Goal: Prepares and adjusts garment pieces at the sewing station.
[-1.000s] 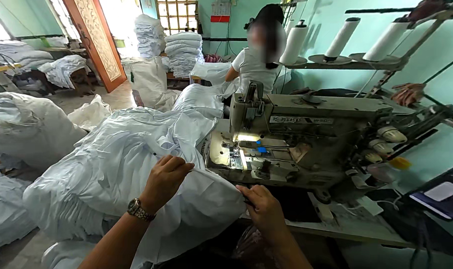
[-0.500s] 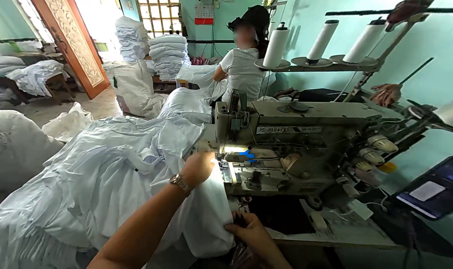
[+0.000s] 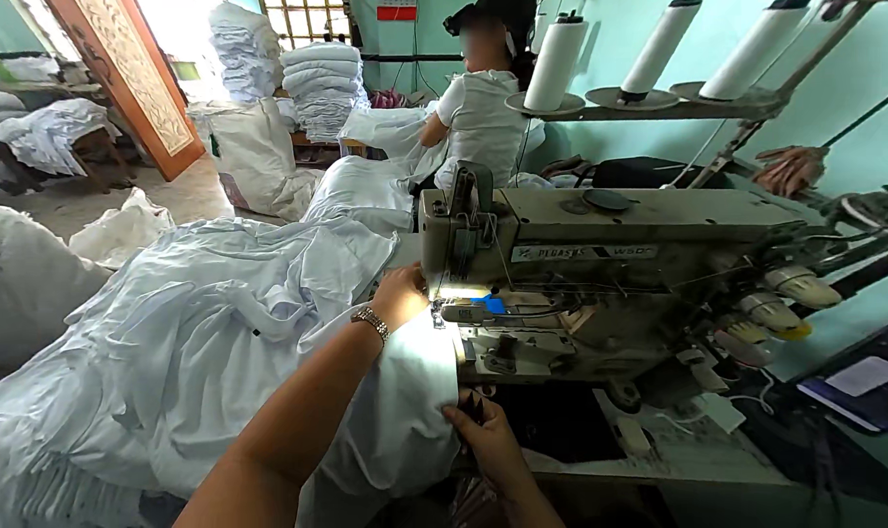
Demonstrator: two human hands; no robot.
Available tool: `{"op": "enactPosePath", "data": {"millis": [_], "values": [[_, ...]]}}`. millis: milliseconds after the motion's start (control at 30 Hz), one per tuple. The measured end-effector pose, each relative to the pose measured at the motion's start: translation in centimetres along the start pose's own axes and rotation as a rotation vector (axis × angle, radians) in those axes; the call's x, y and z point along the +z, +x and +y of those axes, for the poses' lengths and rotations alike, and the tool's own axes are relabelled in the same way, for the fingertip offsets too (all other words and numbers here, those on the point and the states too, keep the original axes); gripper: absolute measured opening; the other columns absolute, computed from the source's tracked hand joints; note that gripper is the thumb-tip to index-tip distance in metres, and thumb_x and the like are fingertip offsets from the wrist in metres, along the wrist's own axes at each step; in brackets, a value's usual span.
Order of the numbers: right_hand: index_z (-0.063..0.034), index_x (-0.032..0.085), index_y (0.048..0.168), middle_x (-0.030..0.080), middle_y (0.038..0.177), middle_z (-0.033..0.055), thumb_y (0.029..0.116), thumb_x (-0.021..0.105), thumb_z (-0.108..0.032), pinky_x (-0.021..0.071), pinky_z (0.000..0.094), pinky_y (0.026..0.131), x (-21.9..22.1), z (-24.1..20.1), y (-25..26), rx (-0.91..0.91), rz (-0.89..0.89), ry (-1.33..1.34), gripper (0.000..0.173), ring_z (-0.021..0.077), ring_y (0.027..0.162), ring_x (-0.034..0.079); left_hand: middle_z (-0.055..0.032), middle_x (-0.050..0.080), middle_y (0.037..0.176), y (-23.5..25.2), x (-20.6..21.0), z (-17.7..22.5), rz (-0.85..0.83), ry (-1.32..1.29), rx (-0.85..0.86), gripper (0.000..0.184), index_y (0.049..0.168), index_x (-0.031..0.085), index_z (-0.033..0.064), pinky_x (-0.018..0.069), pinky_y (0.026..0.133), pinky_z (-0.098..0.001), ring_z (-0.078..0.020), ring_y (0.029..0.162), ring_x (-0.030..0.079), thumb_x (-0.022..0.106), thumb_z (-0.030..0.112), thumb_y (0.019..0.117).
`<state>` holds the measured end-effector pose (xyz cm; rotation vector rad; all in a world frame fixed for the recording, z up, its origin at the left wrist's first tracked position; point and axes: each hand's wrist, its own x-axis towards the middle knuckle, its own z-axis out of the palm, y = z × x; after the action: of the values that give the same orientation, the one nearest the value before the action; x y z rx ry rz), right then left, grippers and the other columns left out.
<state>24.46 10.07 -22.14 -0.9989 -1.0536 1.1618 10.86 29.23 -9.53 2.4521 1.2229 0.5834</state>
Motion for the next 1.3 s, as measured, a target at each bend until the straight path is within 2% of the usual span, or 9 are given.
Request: {"op": "enactPosePath", "data": {"millis": [100, 167, 300, 533, 767, 900, 1000, 1200, 1300], "values": [[-0.0028, 0.072, 0.101, 0.073, 0.086, 0.0025, 0.0942, 0.068, -0.008, 0.0596, 0.0254, 0.071, -0.1, 1.4, 0.1, -0.068, 0.013, -0.009, 0.010, 0.0077, 0.076, 0.069, -0.0152, 0.071, 0.112, 0.0, 0.1, -0.1, 0.012, -0.010, 0.014, 0.023, 0.110, 0.072, 0.0037, 0.0484, 0.100, -0.0555, -0.0316, 0.112, 0.066, 0.073, 0.017, 0.0908], [-0.0024, 0.072, 0.102, 0.074, 0.088, 0.0030, 0.0951, 0.067, -0.008, 0.0606, 0.0266, 0.075, -0.1, 1.7, 0.4, -0.097, 0.006, -0.035, 0.010, 0.0087, 0.079, 0.070, -0.0145, 0.072, 0.113, 0.6, 0.2, -0.5, 0.016, -0.003, 0.025, 0.025, 0.112, 0.072, 0.0050, 0.0496, 0.100, -0.0559, -0.0310, 0.112, 0.067, 0.072, 0.019, 0.0917], [-0.0029, 0.072, 0.100, 0.073, 0.084, 0.0013, 0.0962, 0.066, -0.009, 0.0599, 0.0240, 0.073, 0.2, 1.5, 0.4, -0.084, 0.026, -0.061, 0.009, 0.0064, 0.076, 0.069, -0.0178, 0.070, 0.114, 1.6, -0.9, -0.8, -0.023, -0.070, 0.057, 0.024, 0.112, 0.072, 0.0004, 0.0498, 0.099, -0.0559, -0.0339, 0.112, 0.066, 0.069, 0.015, 0.0938], [-0.0067, 0.071, 0.098, 0.070, 0.078, -0.0027, 0.0996, 0.064, -0.014, 0.0536, 0.0182, 0.053, 0.3, 1.1, 0.3, -0.038, 0.023, -0.084, 0.010, 0.0013, 0.061, 0.064, -0.0171, 0.068, 0.111, 3.5, -0.9, -1.7, -0.011, -0.012, 0.023, 0.029, 0.112, 0.071, 0.0021, 0.0489, 0.100, -0.0533, -0.0344, 0.111, 0.063, 0.076, 0.015, 0.0875], [-0.0059, 0.070, 0.101, 0.070, 0.079, -0.0053, 0.0981, 0.063, -0.006, 0.0547, 0.0192, 0.057, 0.1, 0.8, 0.2, -0.018, 0.022, -0.100, 0.008, -0.0006, 0.064, 0.064, -0.0204, 0.070, 0.116, 3.1, -0.8, -1.9, 0.020, -0.103, 0.069, 0.036, 0.118, 0.070, -0.0011, 0.0485, 0.103, -0.0551, -0.0353, 0.115, 0.065, 0.074, 0.016, 0.0866], [-0.0022, 0.068, 0.116, 0.075, 0.094, -0.0008, 0.0927, 0.068, 0.000, 0.0605, 0.0246, 0.069, -0.1, 0.8, 0.0, -0.021, 0.012, 0.000, 0.023, 0.0047, 0.077, 0.070, -0.0213, 0.069, 0.116, 2.9, -0.8, -2.1, 0.020, -0.134, 0.098, 0.035, 0.117, 0.070, -0.0015, 0.0484, 0.103, -0.0536, -0.0353, 0.115, 0.065, 0.073, 0.017, 0.0875], [-0.0040, 0.065, 0.122, 0.073, 0.093, -0.0003, 0.0903, 0.070, 0.002, 0.0567, 0.0218, 0.057, -0.2, 0.6, -0.2, 0.050, 0.050, 0.100, 0.032, 0.0042, 0.068, 0.067, -0.0212, 0.068, 0.117, 2.8, -0.7, -2.1, -0.008, -0.105, 0.062, 0.036, 0.119, 0.069, -0.0007, 0.0481, 0.103, -0.0536, -0.0353, 0.116, 0.064, 0.072, 0.018, 0.0888], [-0.0121, 0.052, 0.125, 0.069, 0.082, 0.0018, 0.1038, 0.040, -0.003, 0.0476, 0.0210, 0.048, 2.9, -1.1, -1.4, 0.421, 0.207, 0.488, 0.026, 0.0046, 0.054, 0.057, -0.0201, 0.067, 0.120, 3.1, -0.7, -2.2, -0.048, -0.080, 0.021, 0.039, 0.122, 0.068, 0.0006, 0.0478, 0.104, -0.0536, -0.0350, 0.117, 0.064, 0.072, 0.020, 0.0886], [-0.0141, 0.053, 0.120, 0.073, 0.091, -0.0032, 0.1030, 0.039, 0.002, 0.0589, 0.0246, 0.068, 3.7, -1.8, -2.1, 0.348, 0.131, 0.459, 0.027, 0.0047, 0.075, 0.069, -0.0185, 0.068, 0.119, 3.2, -0.4, -2.5, -0.038, -0.089, 0.022, 0.038, 0.121, 0.069, 0.0018, 0.0485, 0.104, -0.0529, -0.0338, 0.116, 0.064, 0.072, 0.021, 0.0881]]}}
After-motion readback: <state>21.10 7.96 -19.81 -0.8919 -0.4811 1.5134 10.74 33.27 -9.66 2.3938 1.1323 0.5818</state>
